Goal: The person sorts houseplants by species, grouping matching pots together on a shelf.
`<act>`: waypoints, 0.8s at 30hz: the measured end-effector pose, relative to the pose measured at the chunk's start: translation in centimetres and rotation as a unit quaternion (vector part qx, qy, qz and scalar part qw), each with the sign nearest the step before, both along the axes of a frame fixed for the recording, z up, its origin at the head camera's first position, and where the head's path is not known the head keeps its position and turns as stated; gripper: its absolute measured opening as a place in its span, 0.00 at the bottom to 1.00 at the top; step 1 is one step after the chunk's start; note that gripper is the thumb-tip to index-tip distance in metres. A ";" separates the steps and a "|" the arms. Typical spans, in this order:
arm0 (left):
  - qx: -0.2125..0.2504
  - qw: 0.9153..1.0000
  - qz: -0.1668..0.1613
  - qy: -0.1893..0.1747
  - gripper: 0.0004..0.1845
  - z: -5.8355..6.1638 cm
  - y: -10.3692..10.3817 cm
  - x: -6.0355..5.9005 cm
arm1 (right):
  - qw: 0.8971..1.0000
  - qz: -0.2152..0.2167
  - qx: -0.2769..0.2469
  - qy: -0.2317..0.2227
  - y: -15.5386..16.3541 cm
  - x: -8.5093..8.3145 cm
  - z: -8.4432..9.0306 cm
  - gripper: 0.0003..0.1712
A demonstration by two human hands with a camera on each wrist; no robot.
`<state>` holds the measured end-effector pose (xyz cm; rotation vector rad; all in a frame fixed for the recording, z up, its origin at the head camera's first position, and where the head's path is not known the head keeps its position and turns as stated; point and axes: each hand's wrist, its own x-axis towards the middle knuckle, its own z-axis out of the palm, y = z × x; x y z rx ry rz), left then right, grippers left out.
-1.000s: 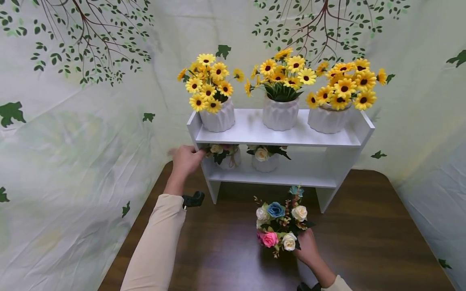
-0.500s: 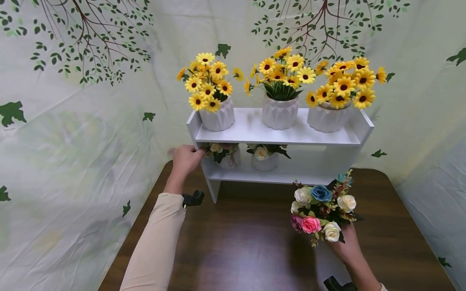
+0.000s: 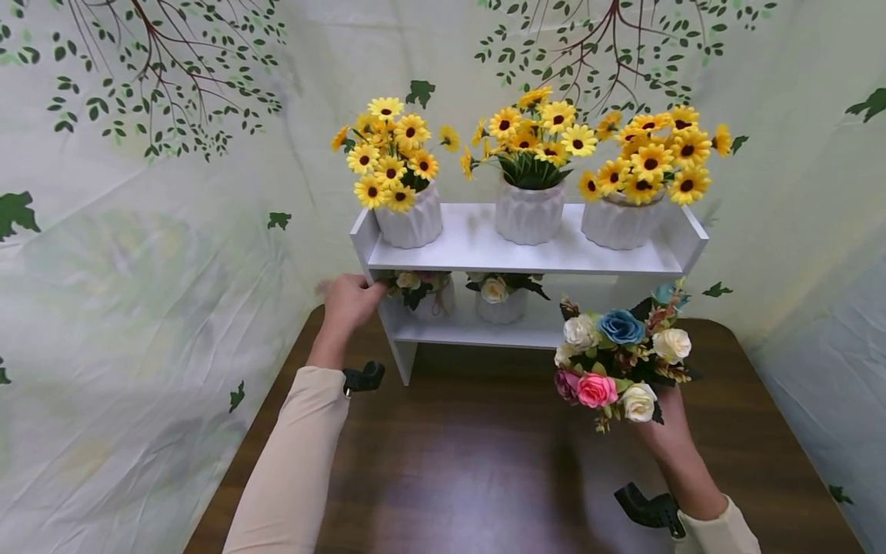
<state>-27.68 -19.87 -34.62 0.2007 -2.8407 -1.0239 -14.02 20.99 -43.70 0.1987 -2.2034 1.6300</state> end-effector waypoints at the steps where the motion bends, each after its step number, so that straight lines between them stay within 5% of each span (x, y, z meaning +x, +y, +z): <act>1: -0.004 1.000 -0.002 0.003 0.19 0.0 0.0 0.0 | 1.000 -0.001 -0.002 -0.005 -0.1 -0.3 0.4 0.38; 15: -0.008 1.000 0.002 0.006 0.19 0.0 0.0 0.2 | 0.985 0.008 -0.020 -0.169 -0.3 -5.2 2.8 0.42; 24: -0.005 1.000 -0.004 0.007 0.18 -0.1 0.0 0.1 | 0.986 -0.022 -0.023 -0.164 -0.6 -8.0 2.1 0.47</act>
